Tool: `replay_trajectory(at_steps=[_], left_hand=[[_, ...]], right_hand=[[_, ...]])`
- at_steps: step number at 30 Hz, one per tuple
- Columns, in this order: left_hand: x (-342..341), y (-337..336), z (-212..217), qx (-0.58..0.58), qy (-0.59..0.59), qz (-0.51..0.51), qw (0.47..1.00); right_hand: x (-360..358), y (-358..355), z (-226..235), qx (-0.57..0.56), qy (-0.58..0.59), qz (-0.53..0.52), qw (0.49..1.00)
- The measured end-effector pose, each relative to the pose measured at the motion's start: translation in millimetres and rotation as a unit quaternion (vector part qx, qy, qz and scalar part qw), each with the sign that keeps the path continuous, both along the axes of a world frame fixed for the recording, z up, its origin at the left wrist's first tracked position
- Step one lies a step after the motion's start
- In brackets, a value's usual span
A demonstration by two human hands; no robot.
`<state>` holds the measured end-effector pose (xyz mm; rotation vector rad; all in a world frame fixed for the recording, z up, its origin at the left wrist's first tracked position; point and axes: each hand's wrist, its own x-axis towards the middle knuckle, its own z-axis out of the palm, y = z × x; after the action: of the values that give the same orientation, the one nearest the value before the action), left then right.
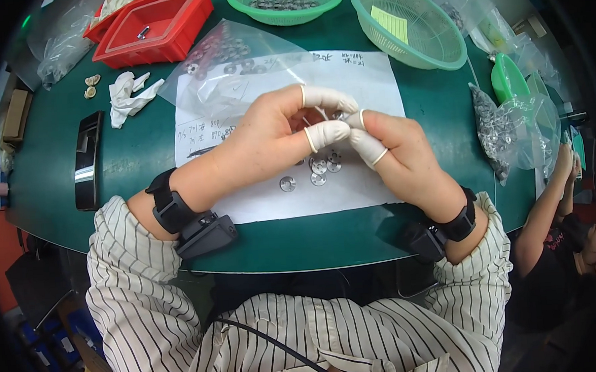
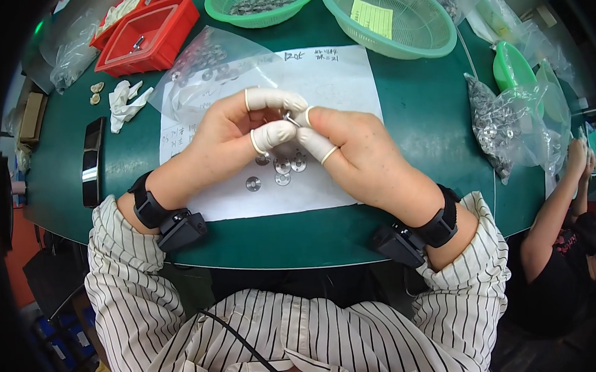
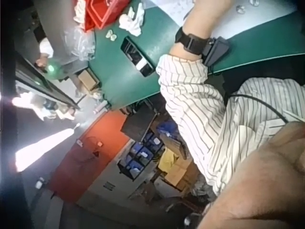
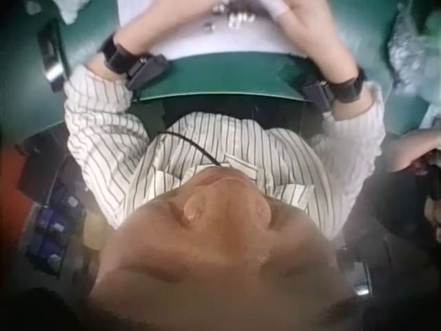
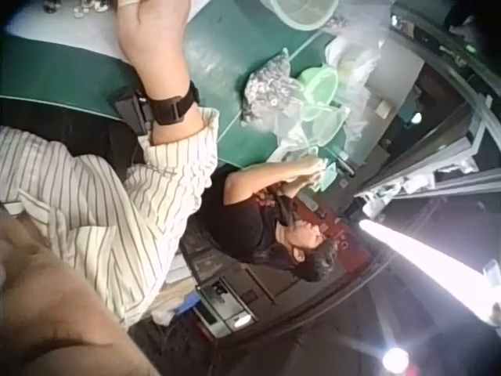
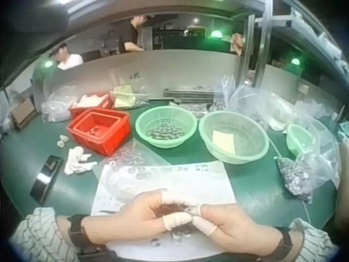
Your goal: The person picks up a metal disc and a pin by hand, inserts the pin into the disc's center hole, and repeats the process with several sets. After assembling the pieces on a sheet of paper, they move the items into a plastic bag.
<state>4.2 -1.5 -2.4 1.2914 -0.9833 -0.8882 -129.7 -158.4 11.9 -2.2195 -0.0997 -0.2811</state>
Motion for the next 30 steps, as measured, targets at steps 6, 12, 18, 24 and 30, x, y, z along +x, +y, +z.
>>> replay_trajectory(at_steps=[6, 12, 18, 24, 30], left_hand=[[-2.6, 3.2, 7.2, -0.01, -0.152, 0.006, 0.988], [3.1, 4.6, 2.9, -0.026, -0.359, 0.039, 0.932], [-1.6, 5.6, 9.9, 0.016, -0.281, 0.037, 0.959], [-5.0, 3.9, 7.0, 0.061, 0.01, 0.007, 0.998], [-2.7, 9.1, 5.1, -0.019, 0.026, -0.006, 0.999]], right_hand=[[-4.3, 6.8, 3.0, 0.14, 0.072, 0.001, 0.987], [-1.1, 4.9, 2.6, 0.139, 0.105, 0.004, 0.985], [-2.8, 1.3, 7.2, 0.094, 0.07, 0.021, 0.993], [-2.0, -1.6, 3.0, 0.075, 0.047, 0.011, 0.996], [-4.1, -2.6, 6.6, 0.248, 0.125, 0.024, 0.96]])
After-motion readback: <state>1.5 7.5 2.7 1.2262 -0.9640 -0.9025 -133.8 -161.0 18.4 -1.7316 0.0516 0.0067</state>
